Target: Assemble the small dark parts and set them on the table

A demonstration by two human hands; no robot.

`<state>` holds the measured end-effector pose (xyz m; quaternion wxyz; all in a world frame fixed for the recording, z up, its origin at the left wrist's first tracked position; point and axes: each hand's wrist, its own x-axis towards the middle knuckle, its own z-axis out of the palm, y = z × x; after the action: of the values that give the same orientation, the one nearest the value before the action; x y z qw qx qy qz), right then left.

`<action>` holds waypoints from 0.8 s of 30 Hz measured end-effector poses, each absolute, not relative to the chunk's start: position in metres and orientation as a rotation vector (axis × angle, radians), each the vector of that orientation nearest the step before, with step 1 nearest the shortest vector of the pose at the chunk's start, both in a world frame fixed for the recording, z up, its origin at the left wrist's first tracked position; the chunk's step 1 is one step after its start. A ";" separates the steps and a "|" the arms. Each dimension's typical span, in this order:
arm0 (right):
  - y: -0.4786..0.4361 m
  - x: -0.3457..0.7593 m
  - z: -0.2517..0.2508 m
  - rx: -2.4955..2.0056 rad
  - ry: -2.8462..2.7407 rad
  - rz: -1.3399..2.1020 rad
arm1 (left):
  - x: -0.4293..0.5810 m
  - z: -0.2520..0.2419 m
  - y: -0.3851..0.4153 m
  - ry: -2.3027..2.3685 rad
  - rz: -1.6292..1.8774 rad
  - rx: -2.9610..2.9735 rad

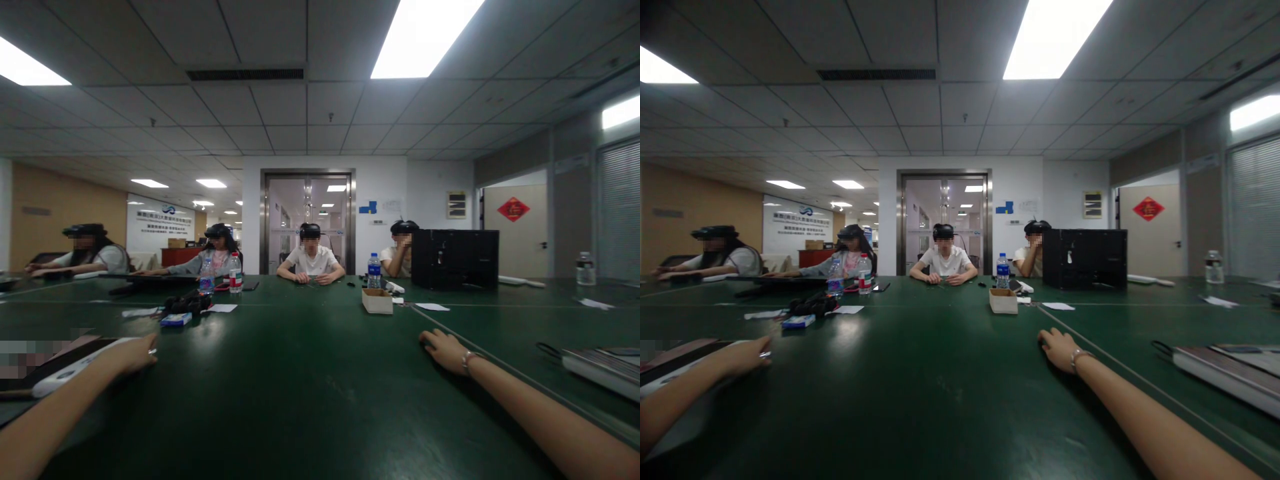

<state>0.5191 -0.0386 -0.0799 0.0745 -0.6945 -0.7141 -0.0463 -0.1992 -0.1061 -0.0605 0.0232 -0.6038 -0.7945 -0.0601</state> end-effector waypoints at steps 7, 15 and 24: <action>-0.044 0.513 -0.077 -2.111 -2.146 -0.187 | -0.203 -0.062 -0.102 -2.501 -0.090 -1.964; -0.041 0.517 -0.078 -2.092 -2.151 -0.144 | -0.196 -0.057 -0.106 -2.510 -0.030 -1.932; -0.035 0.523 -0.083 -2.067 -2.152 -0.150 | -0.202 -0.061 -0.107 -2.527 -0.110 -1.878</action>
<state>0.5226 -0.0350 -0.0828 0.0769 -0.6897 -0.7182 -0.0502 -0.2025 -0.1065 -0.0608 -0.0046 -0.5962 -0.8021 -0.0349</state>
